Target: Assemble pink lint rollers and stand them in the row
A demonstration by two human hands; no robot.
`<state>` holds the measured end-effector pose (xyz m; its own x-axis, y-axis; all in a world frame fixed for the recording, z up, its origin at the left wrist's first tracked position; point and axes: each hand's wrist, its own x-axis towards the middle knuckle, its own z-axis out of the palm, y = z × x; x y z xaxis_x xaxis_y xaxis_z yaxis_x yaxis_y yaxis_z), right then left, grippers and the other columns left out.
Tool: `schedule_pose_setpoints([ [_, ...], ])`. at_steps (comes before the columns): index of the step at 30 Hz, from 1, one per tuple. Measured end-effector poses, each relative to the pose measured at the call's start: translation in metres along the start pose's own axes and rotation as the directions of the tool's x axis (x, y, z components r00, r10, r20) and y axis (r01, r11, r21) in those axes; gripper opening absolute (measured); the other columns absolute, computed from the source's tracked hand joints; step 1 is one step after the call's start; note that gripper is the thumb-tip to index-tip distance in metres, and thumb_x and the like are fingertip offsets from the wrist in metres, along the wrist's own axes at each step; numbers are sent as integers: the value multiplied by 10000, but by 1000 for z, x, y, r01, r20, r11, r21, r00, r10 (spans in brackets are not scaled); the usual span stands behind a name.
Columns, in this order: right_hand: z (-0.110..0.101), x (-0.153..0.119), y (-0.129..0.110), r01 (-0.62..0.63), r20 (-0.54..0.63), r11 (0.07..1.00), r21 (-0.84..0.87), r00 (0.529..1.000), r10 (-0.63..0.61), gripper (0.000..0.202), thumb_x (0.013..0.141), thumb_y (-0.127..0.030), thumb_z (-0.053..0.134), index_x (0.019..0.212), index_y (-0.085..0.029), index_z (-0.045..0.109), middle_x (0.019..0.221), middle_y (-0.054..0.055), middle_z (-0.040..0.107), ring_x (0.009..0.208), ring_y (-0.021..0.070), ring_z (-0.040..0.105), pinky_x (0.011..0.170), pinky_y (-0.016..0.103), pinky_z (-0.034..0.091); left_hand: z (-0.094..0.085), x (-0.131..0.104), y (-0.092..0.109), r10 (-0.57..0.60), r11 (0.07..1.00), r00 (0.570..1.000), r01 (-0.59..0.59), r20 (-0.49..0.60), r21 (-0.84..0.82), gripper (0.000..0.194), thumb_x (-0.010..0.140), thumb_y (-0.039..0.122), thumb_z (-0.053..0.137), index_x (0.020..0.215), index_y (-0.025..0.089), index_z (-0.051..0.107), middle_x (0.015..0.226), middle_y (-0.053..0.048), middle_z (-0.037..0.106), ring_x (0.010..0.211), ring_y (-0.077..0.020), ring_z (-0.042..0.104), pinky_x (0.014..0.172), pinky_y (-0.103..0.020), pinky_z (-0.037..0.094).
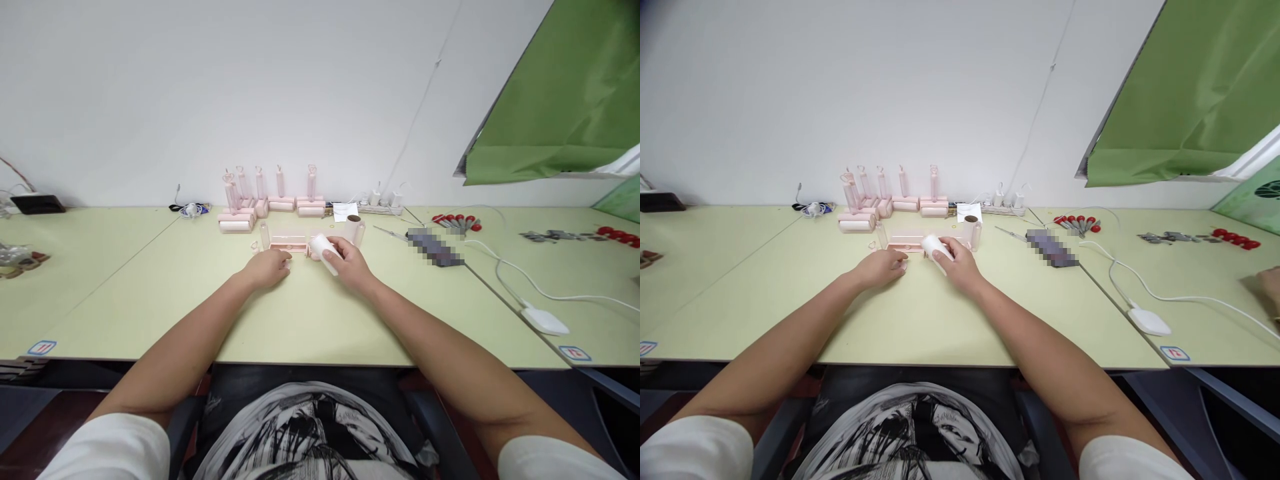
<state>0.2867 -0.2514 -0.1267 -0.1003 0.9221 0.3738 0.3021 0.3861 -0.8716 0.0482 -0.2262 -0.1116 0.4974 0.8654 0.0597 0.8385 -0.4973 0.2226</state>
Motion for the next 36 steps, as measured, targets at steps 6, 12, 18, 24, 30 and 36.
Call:
schedule_pose_setpoints([
  [6, -1, 1, 1, -84, -40, 996, -2, 996, 84, 578, 841, -498, 562, 1316, -171, 526, 815, 28, 640, 722, 191, 583, 643, 310, 441, 3, 0, -1, -84, 996, 996, 84, -25, -1, 346, 845, 372, 508, 1104, 195, 655, 1073, -127, 712, 953, -310, 659, 706, -359, 478],
  [12, 2, -1, 3, -95, 33, 993, 67, 995, 93, 650, 825, -472, 600, 1374, -160, 445, 918, 58, 682, 770, 201, 610, 659, 322, 480, 1, 0, 1, -94, 995, 996, 94, -9, 11, 328, 810, 386, 539, 1047, 213, 686, 993, -96, 727, 883, -272, 667, 675, -323, 467],
  [18, 4, -2, -4, -152, 17, 976, 158, 988, 152, 840, 752, -407, 634, 1477, -220, 252, 1021, 73, 648, 758, 199, 622, 574, 309, 516, -1, -3, 8, -23, 986, 1000, 23, 1, -164, 441, 737, 405, 605, 1117, 203, 704, 951, -63, 730, 825, -247, 663, 692, -317, 481],
  [24, 2, 3, -7, -215, -42, 939, 267, 971, 235, 647, 675, -434, 669, 1242, -238, 429, 979, 40, 597, 814, 214, 611, 563, 326, 548, -2, -6, 9, 116, 921, 991, -81, 70, -381, 451, 755, 403, 589, 1149, 219, 710, 910, -27, 714, 778, -197, 640, 685, -288, 473],
  [30, -2, 7, -6, -221, -133, 925, 310, 953, 273, 516, 662, -386, 694, 1102, -230, 475, 782, -26, 553, 635, 138, 514, 501, 262, 434, -7, -5, 10, 49, 903, 998, -31, 32, -428, 238, 730, 389, 607, 814, 191, 710, 773, -17, 684, 692, -169, 602, 602, -268, 456],
  [36, -1, 7, -2, -248, -109, 864, 438, 939, 325, 442, 651, -350, 703, 982, -236, 433, 806, -35, 562, 607, 133, 567, 468, 265, 490, -4, -3, 11, -31, 712, 999, 26, 5, -701, 264, 680, 373, 687, 843, 170, 639, 764, -7, 639, 592, -123, 586, 515, -248, 508],
])
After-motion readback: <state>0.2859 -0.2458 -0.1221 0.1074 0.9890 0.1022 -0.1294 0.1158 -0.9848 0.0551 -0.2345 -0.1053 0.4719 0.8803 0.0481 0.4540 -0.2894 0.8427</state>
